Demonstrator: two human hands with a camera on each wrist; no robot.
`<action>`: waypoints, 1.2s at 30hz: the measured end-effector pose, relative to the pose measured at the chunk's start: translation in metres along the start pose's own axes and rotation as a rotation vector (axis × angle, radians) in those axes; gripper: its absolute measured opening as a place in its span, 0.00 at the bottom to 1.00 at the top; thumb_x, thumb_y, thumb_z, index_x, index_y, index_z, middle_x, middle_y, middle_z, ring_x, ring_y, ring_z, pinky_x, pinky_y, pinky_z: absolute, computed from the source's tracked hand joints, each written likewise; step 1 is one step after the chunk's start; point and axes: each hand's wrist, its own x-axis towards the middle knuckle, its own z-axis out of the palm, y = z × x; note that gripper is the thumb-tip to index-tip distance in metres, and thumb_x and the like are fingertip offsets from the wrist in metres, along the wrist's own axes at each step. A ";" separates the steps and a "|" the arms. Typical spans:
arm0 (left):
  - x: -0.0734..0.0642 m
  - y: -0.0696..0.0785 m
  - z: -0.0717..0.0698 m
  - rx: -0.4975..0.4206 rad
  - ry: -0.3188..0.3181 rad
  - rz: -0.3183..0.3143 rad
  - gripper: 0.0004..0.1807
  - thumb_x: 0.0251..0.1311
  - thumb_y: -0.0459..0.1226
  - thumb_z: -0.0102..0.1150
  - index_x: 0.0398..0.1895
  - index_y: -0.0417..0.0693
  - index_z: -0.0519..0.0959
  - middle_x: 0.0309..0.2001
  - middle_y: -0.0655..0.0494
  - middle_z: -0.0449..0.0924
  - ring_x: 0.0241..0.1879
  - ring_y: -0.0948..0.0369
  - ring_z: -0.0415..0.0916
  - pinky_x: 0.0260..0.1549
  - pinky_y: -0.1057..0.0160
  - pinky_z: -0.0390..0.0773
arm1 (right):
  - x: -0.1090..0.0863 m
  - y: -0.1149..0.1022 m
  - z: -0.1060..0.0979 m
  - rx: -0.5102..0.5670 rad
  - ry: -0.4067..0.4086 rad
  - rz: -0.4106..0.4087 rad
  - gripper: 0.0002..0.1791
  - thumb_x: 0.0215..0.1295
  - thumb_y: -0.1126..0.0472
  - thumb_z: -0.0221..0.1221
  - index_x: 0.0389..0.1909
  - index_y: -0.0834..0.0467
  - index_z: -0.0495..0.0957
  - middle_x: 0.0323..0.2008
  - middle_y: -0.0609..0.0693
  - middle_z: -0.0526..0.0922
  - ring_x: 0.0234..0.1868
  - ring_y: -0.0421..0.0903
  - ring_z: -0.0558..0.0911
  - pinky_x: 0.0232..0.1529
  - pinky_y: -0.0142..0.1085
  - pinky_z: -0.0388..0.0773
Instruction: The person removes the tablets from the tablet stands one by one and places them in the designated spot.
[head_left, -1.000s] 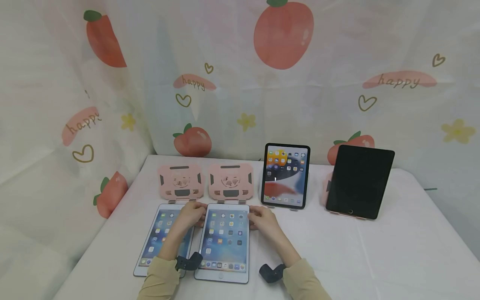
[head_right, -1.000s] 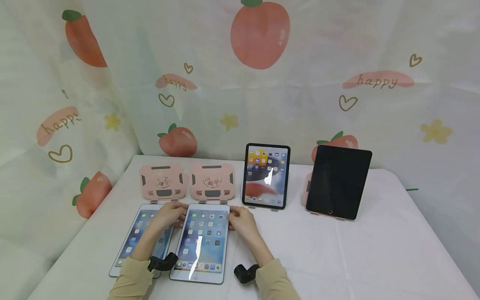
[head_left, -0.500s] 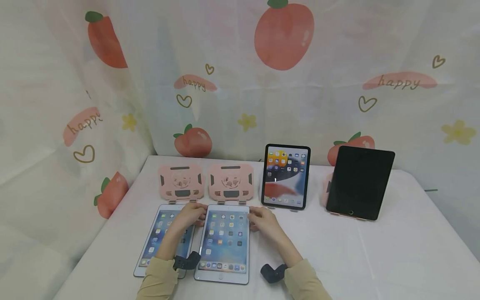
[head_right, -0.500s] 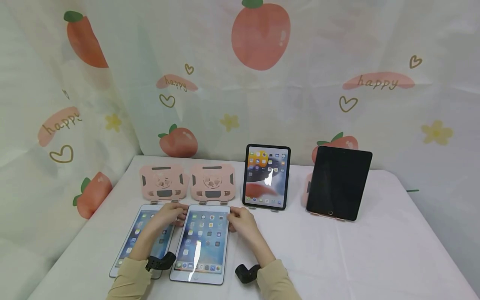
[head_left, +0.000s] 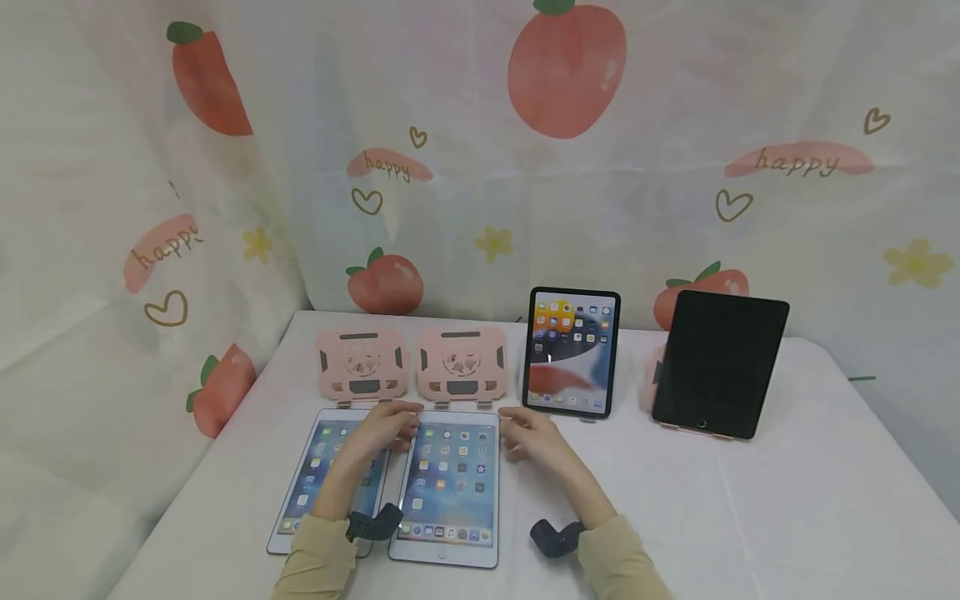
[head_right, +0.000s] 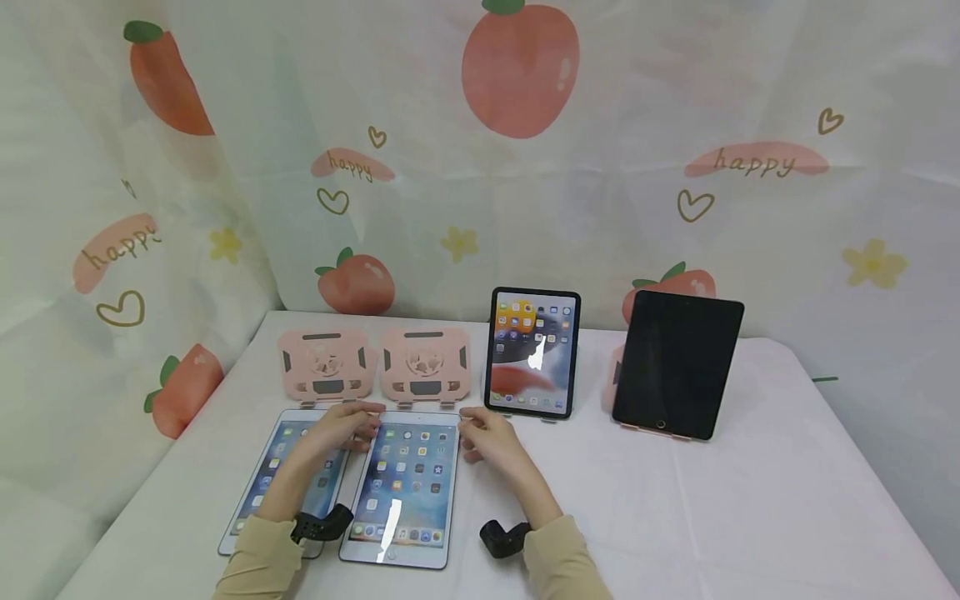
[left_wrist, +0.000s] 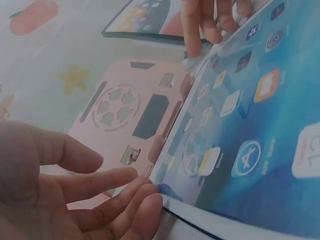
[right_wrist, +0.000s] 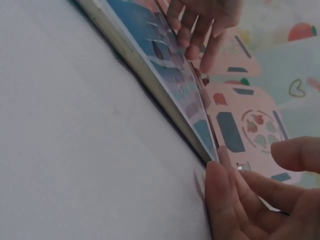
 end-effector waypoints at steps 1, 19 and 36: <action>0.000 0.001 0.001 -0.001 -0.004 0.004 0.19 0.66 0.36 0.49 0.58 0.40 0.76 0.46 0.44 0.79 0.39 0.58 0.78 0.35 0.65 0.83 | 0.000 0.000 -0.002 -0.006 -0.006 -0.009 0.22 0.67 0.62 0.52 0.60 0.66 0.72 0.39 0.60 0.79 0.36 0.46 0.81 0.37 0.39 0.84; -0.005 0.014 0.024 -0.149 -0.160 0.054 0.20 0.64 0.37 0.52 0.58 0.40 0.76 0.45 0.43 0.83 0.36 0.61 0.82 0.38 0.62 0.84 | -0.001 0.001 -0.043 -0.005 0.077 -0.079 0.19 0.71 0.62 0.49 0.57 0.67 0.73 0.44 0.66 0.82 0.38 0.50 0.84 0.38 0.39 0.84; -0.006 0.030 0.058 -0.108 -0.236 0.107 0.19 0.66 0.41 0.51 0.56 0.45 0.77 0.48 0.48 0.82 0.41 0.61 0.81 0.42 0.63 0.83 | 0.000 0.008 -0.075 0.138 0.350 0.005 0.17 0.70 0.62 0.53 0.55 0.64 0.75 0.42 0.54 0.85 0.33 0.33 0.81 0.41 0.29 0.82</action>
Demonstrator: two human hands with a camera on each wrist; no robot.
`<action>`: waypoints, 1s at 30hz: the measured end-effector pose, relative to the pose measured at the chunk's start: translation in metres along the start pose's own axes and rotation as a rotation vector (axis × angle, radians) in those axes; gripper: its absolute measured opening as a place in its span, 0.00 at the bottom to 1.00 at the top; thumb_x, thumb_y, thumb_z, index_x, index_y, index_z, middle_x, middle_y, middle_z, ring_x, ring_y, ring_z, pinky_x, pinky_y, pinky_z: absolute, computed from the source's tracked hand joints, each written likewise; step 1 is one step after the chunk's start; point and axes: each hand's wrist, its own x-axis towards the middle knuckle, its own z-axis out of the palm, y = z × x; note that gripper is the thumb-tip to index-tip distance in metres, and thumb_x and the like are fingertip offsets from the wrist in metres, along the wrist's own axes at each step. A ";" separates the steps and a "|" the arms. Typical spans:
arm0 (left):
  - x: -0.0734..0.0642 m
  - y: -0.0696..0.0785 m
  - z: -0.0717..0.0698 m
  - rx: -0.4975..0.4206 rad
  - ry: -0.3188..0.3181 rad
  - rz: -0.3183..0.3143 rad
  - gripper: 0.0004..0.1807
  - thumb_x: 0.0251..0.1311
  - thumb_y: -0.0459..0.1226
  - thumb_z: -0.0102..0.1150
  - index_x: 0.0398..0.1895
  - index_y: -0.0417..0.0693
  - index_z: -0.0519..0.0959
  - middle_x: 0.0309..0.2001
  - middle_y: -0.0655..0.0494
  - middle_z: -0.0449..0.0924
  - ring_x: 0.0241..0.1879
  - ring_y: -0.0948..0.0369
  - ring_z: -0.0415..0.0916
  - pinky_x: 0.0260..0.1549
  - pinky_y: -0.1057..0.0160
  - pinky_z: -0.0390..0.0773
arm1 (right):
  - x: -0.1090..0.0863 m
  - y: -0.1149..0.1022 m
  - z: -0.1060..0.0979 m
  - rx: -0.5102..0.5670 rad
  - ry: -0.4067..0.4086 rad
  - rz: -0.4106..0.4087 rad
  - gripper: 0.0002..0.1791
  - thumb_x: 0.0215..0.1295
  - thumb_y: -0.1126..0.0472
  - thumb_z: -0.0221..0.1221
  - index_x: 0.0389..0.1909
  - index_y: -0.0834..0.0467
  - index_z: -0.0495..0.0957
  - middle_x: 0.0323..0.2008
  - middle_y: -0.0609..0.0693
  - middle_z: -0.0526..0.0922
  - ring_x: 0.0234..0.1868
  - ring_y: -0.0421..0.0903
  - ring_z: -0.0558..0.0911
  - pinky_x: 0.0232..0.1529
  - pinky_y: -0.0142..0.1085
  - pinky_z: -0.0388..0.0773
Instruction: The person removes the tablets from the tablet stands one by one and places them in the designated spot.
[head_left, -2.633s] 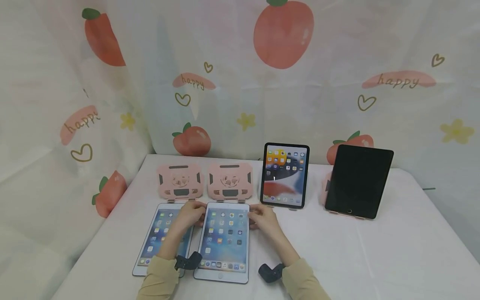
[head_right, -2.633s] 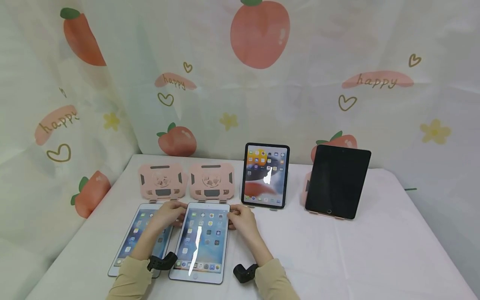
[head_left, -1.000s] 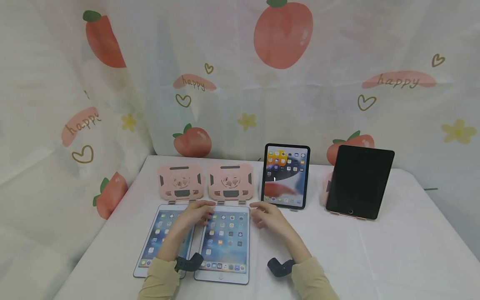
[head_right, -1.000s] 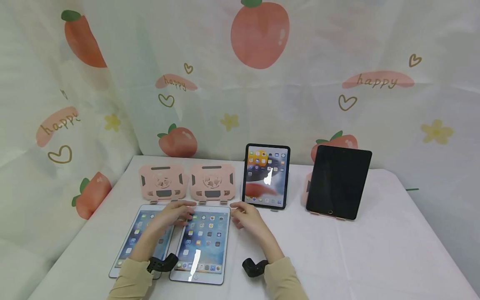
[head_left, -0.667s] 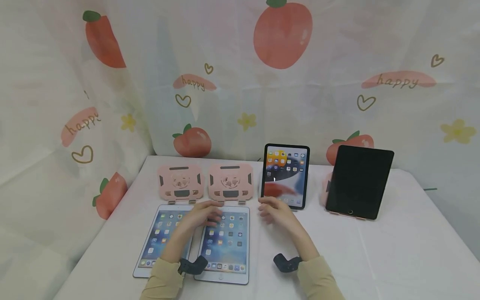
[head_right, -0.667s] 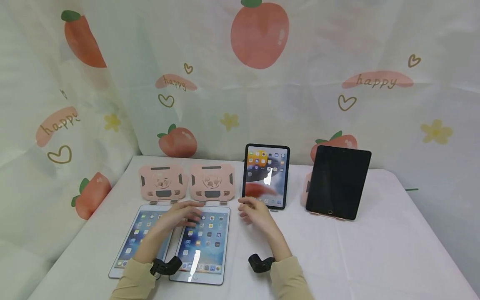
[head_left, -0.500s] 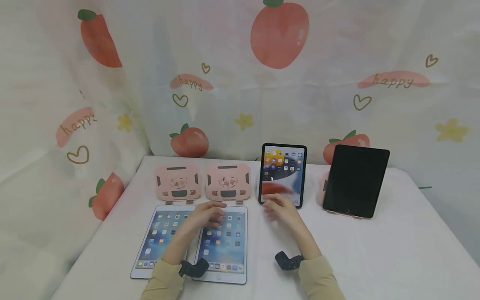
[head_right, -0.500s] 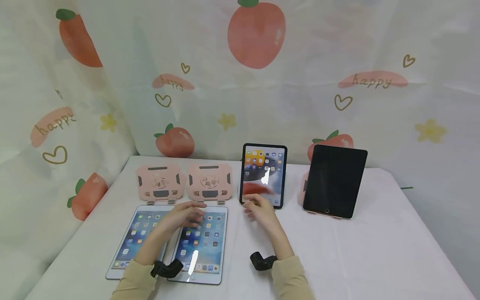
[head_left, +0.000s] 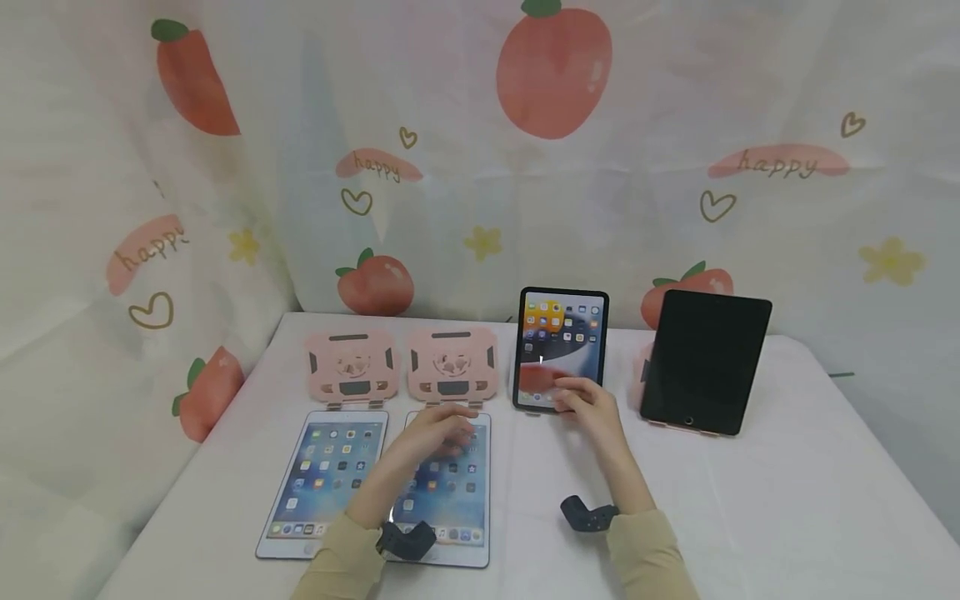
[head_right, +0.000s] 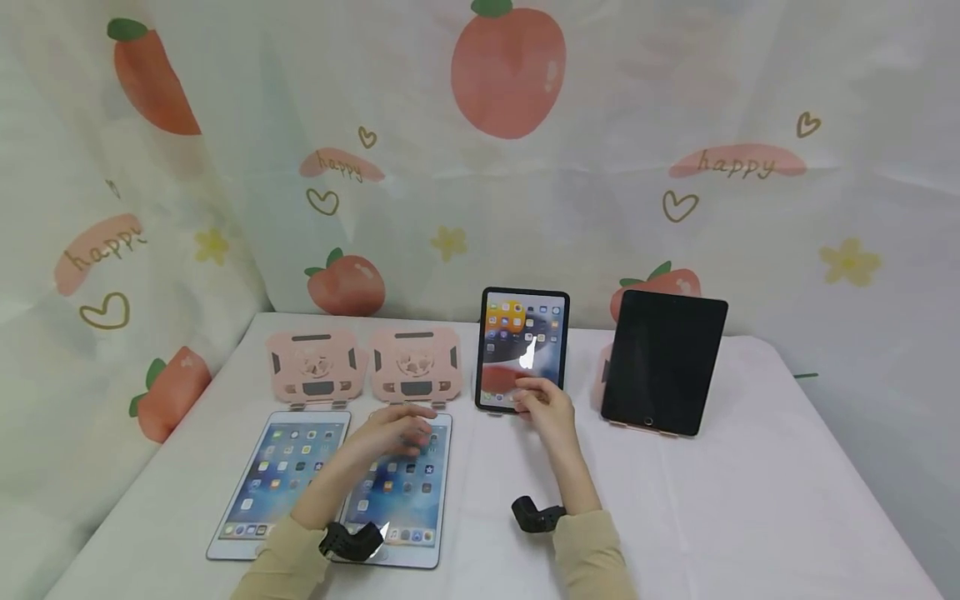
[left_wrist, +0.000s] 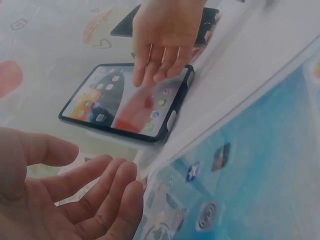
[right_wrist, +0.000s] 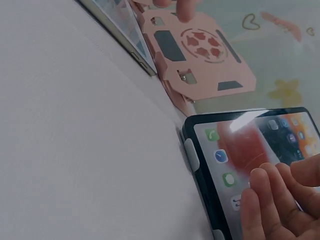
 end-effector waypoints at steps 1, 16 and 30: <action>0.002 0.003 0.002 0.004 -0.002 0.012 0.19 0.65 0.40 0.50 0.56 0.44 0.77 0.48 0.47 0.82 0.41 0.60 0.82 0.42 0.63 0.83 | 0.000 0.000 0.000 0.009 0.020 0.004 0.16 0.69 0.62 0.54 0.54 0.64 0.76 0.40 0.52 0.85 0.33 0.33 0.81 0.40 0.28 0.82; 0.031 0.033 0.016 0.016 0.024 0.101 0.17 0.68 0.41 0.48 0.54 0.43 0.76 0.49 0.45 0.81 0.43 0.58 0.81 0.48 0.59 0.82 | 0.011 -0.009 -0.027 0.006 0.067 -0.107 0.17 0.69 0.67 0.52 0.55 0.71 0.73 0.32 0.46 0.83 0.29 0.29 0.79 0.35 0.23 0.79; 0.060 0.062 0.021 0.001 0.086 0.058 0.15 0.68 0.39 0.49 0.53 0.47 0.78 0.46 0.48 0.82 0.39 0.60 0.82 0.43 0.63 0.83 | 0.020 -0.030 -0.043 -0.199 0.089 -0.151 0.16 0.69 0.64 0.53 0.54 0.67 0.75 0.46 0.65 0.80 0.33 0.30 0.77 0.37 0.20 0.76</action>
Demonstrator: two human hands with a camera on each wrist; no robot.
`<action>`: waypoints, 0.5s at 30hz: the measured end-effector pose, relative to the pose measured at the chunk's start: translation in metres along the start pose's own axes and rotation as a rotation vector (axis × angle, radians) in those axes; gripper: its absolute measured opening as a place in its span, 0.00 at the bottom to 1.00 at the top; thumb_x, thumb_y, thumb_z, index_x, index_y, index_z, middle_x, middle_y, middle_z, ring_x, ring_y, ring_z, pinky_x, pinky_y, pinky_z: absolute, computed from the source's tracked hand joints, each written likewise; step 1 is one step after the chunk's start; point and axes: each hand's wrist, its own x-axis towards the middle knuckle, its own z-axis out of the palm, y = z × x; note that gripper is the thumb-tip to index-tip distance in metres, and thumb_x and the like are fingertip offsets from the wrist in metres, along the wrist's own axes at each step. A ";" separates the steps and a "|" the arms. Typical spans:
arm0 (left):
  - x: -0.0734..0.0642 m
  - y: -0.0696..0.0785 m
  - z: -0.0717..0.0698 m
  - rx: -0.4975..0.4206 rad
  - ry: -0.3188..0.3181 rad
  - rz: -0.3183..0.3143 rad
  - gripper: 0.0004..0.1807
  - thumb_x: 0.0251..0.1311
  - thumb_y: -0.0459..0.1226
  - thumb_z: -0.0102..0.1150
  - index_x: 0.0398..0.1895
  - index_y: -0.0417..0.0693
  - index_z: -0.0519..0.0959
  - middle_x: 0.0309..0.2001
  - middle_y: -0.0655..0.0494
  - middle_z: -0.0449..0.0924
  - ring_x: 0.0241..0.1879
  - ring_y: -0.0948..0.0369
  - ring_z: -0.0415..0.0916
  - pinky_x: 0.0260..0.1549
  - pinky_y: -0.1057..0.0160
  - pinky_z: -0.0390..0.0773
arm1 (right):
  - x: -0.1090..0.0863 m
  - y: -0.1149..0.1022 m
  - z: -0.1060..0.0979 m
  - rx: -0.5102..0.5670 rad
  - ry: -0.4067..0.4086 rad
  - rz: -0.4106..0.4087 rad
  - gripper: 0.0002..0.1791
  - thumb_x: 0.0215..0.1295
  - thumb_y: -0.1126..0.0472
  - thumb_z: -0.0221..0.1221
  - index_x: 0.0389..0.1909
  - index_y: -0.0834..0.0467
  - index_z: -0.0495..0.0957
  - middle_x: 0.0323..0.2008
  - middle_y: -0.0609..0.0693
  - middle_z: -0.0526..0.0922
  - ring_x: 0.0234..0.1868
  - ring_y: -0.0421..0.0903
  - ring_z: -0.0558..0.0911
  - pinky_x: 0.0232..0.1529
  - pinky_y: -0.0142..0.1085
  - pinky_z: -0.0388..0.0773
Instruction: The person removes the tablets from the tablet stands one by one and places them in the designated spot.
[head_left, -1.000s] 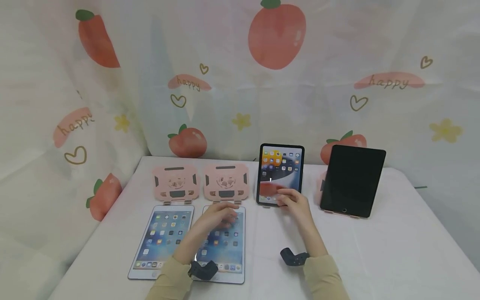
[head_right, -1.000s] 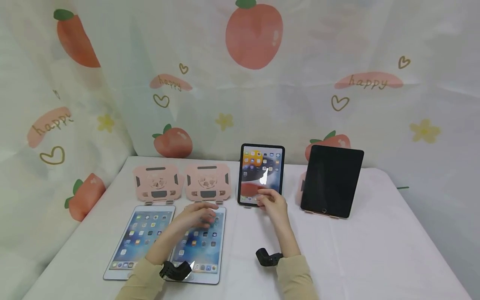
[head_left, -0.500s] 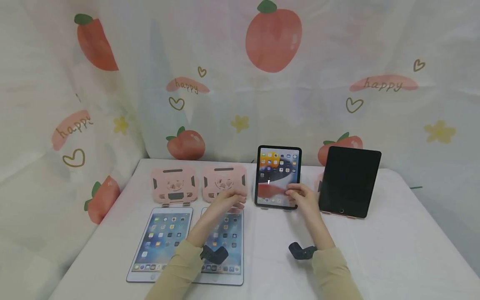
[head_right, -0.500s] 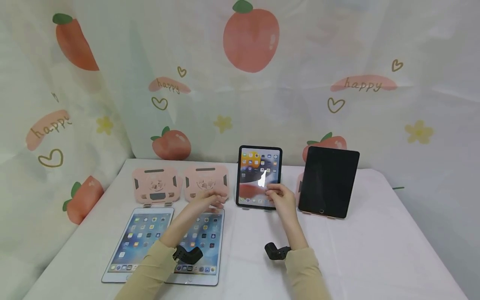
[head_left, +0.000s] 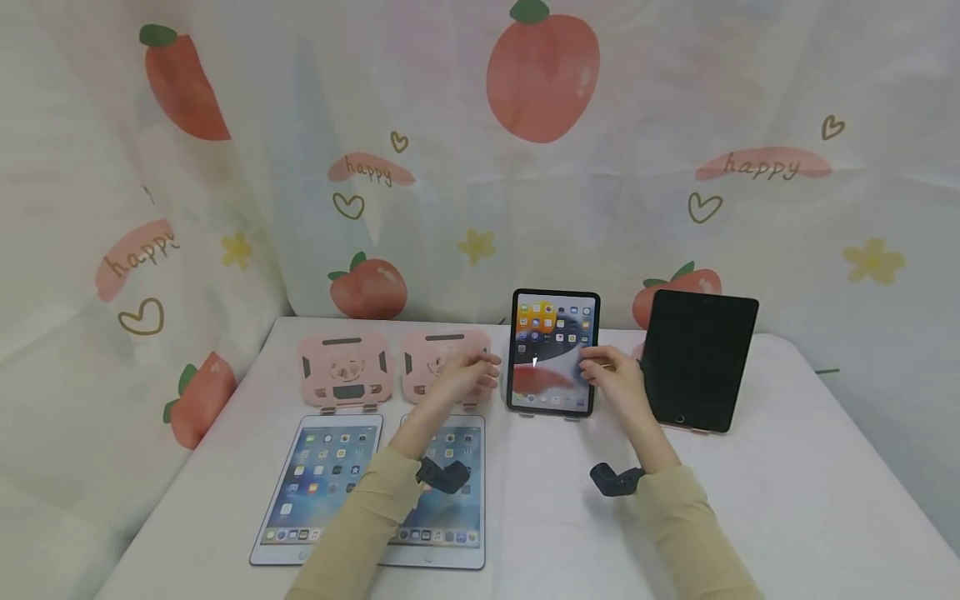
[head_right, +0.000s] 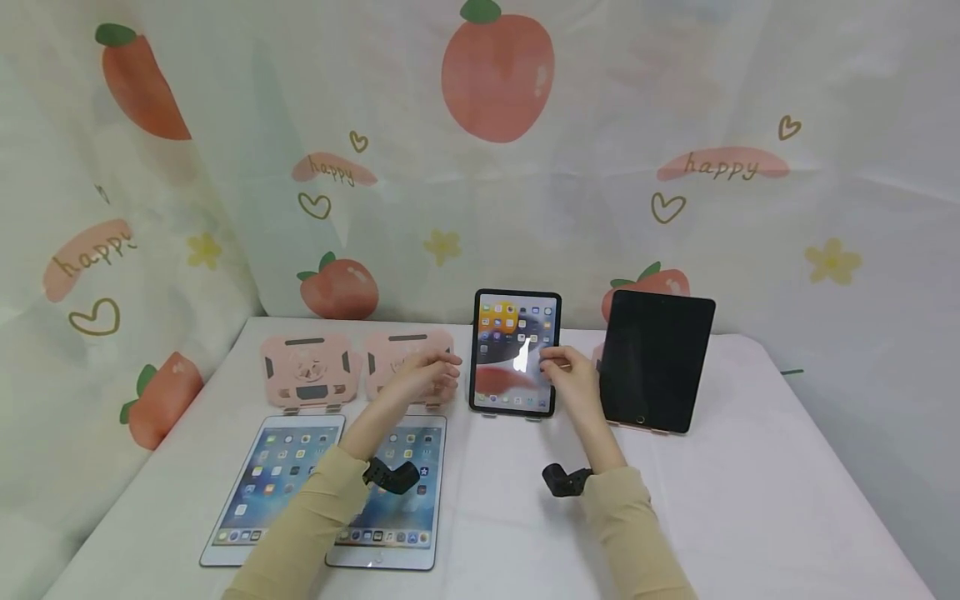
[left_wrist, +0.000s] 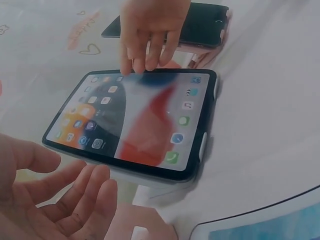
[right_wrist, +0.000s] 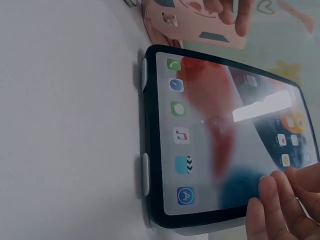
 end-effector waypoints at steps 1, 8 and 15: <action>0.002 0.002 0.000 -0.004 0.002 0.003 0.15 0.68 0.39 0.49 0.52 0.46 0.78 0.46 0.48 0.82 0.39 0.60 0.82 0.43 0.63 0.83 | 0.001 -0.001 -0.001 -0.008 0.000 -0.004 0.16 0.69 0.64 0.53 0.54 0.67 0.75 0.47 0.65 0.80 0.33 0.30 0.77 0.37 0.19 0.76; 0.011 0.012 0.001 0.033 0.006 0.050 0.14 0.69 0.39 0.48 0.52 0.47 0.77 0.46 0.47 0.82 0.40 0.58 0.82 0.46 0.58 0.83 | 0.010 -0.007 -0.007 -0.068 0.000 -0.074 0.16 0.68 0.65 0.52 0.54 0.66 0.75 0.47 0.65 0.80 0.33 0.30 0.77 0.36 0.17 0.74; 0.021 0.022 0.002 0.029 0.000 0.064 0.15 0.69 0.37 0.47 0.53 0.43 0.78 0.47 0.45 0.81 0.39 0.58 0.81 0.42 0.61 0.84 | 0.018 -0.014 -0.015 -0.135 -0.011 -0.082 0.17 0.70 0.63 0.50 0.56 0.62 0.74 0.51 0.61 0.79 0.40 0.38 0.77 0.41 0.23 0.76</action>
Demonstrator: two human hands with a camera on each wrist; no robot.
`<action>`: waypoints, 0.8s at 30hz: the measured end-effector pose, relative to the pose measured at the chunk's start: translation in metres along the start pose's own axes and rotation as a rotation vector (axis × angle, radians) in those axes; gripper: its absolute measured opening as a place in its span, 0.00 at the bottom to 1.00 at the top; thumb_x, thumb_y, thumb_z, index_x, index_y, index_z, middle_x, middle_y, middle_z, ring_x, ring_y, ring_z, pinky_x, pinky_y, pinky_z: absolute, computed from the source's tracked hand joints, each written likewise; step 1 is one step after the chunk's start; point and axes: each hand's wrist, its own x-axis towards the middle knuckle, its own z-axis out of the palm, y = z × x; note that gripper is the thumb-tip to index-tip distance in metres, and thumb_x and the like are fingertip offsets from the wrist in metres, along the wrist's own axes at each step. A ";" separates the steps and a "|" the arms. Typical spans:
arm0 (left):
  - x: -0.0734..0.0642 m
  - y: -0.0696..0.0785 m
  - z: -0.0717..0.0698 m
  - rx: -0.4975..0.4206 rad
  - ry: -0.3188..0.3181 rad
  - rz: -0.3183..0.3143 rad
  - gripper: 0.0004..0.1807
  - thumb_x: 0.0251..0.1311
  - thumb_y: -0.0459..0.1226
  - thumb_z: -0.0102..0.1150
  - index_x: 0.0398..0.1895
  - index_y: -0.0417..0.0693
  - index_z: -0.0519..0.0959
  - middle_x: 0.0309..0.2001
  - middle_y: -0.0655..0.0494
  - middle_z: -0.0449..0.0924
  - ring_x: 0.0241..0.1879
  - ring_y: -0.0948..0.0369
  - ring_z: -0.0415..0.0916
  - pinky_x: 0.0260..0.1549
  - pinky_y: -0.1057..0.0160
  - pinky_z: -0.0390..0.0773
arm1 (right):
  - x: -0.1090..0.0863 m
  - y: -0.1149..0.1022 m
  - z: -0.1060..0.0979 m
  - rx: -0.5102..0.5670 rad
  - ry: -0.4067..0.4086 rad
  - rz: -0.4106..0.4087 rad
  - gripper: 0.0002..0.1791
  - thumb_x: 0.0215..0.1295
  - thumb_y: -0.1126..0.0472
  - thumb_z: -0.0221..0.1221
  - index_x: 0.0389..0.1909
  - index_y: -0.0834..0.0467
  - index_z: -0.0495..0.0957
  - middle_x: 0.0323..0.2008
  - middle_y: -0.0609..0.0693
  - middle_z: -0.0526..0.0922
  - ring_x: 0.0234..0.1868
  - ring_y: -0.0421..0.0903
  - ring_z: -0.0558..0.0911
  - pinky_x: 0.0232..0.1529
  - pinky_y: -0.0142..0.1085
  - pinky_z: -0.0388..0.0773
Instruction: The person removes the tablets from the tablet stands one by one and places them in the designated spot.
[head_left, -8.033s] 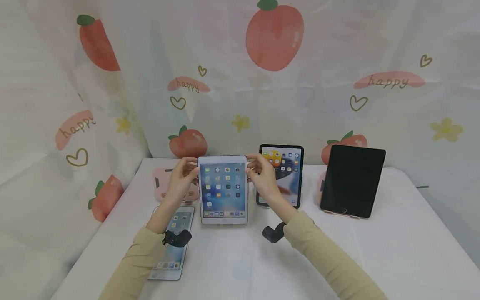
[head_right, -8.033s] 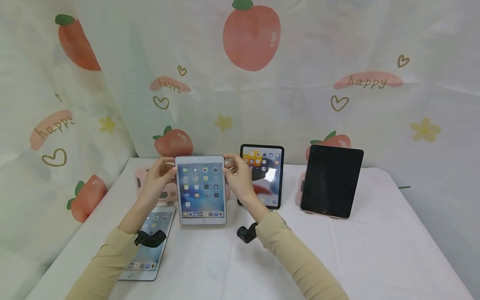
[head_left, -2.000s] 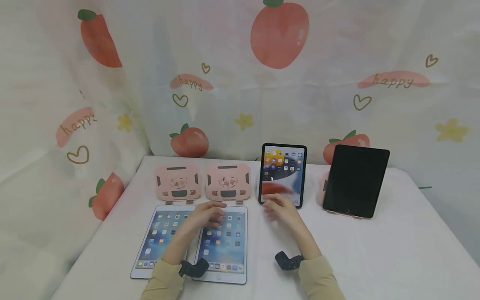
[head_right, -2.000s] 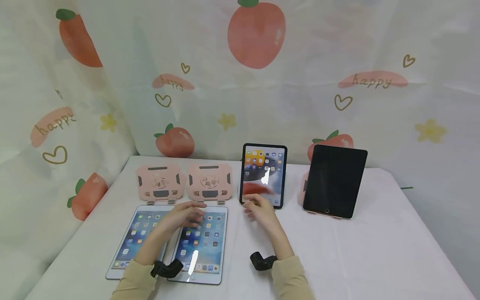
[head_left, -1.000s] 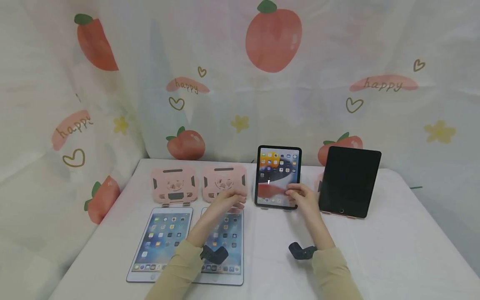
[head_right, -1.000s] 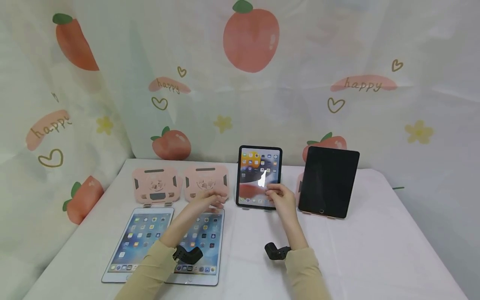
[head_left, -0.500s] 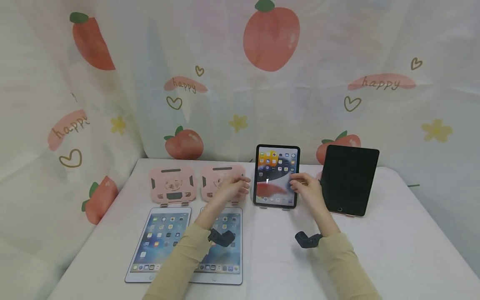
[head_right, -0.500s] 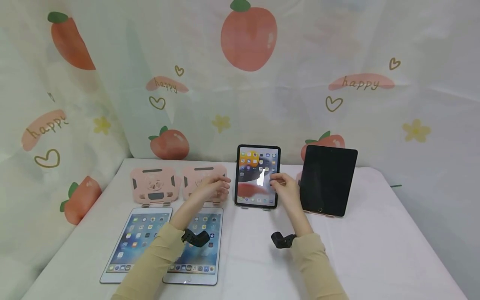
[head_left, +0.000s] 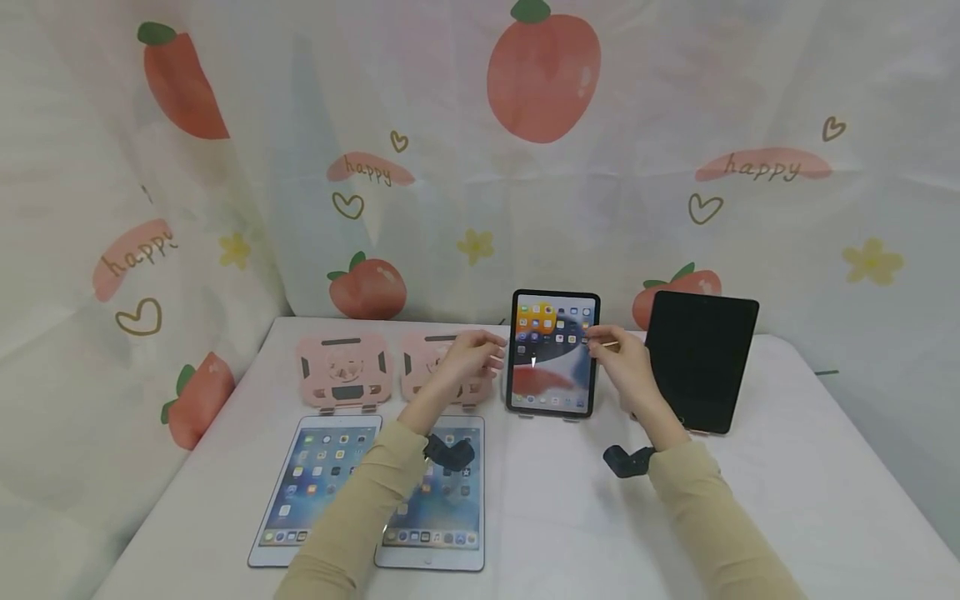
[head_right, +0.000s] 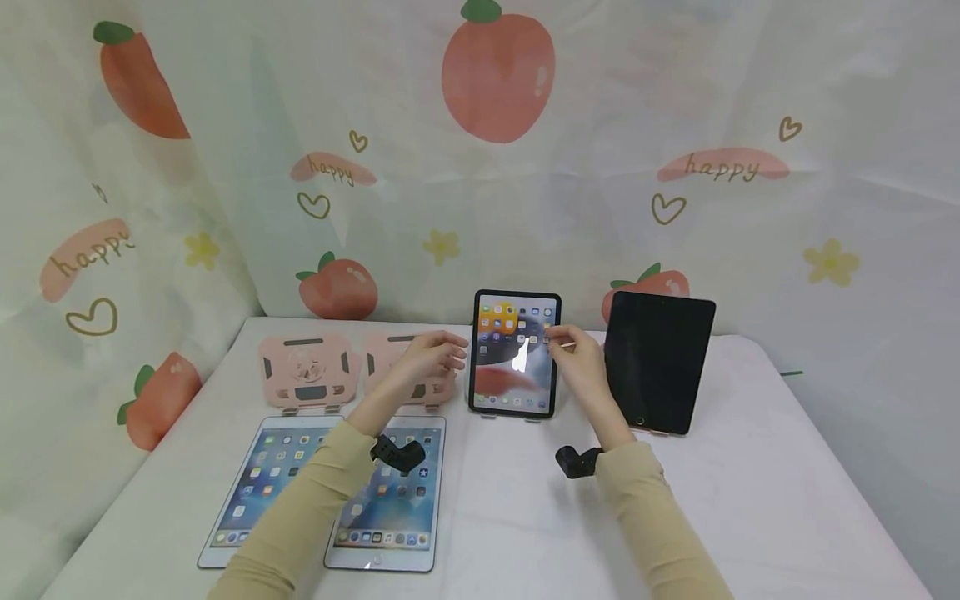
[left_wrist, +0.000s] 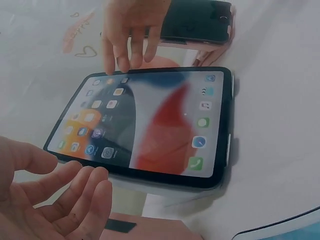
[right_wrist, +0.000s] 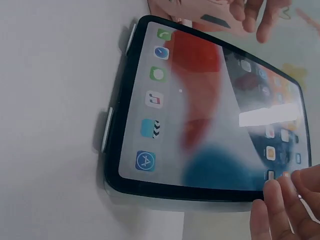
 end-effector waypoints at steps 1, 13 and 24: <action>0.001 0.002 0.000 0.003 -0.003 -0.001 0.15 0.70 0.38 0.46 0.53 0.43 0.77 0.47 0.45 0.81 0.39 0.58 0.80 0.41 0.62 0.84 | 0.001 -0.001 -0.001 -0.002 0.003 -0.003 0.17 0.70 0.63 0.50 0.57 0.62 0.74 0.51 0.61 0.79 0.41 0.40 0.77 0.41 0.23 0.76; 0.017 0.017 0.004 -0.001 0.028 0.058 0.16 0.70 0.37 0.45 0.54 0.40 0.76 0.51 0.43 0.79 0.47 0.52 0.80 0.43 0.62 0.83 | 0.016 -0.008 -0.004 -0.014 0.134 -0.038 0.19 0.68 0.66 0.50 0.58 0.64 0.72 0.53 0.64 0.78 0.53 0.59 0.78 0.52 0.47 0.76; 0.029 0.027 0.008 -0.019 0.175 0.176 0.16 0.69 0.34 0.46 0.56 0.42 0.74 0.53 0.45 0.76 0.48 0.53 0.77 0.45 0.62 0.83 | 0.032 -0.010 -0.007 -0.058 0.177 -0.061 0.23 0.64 0.68 0.51 0.61 0.63 0.70 0.52 0.64 0.77 0.52 0.60 0.79 0.50 0.48 0.77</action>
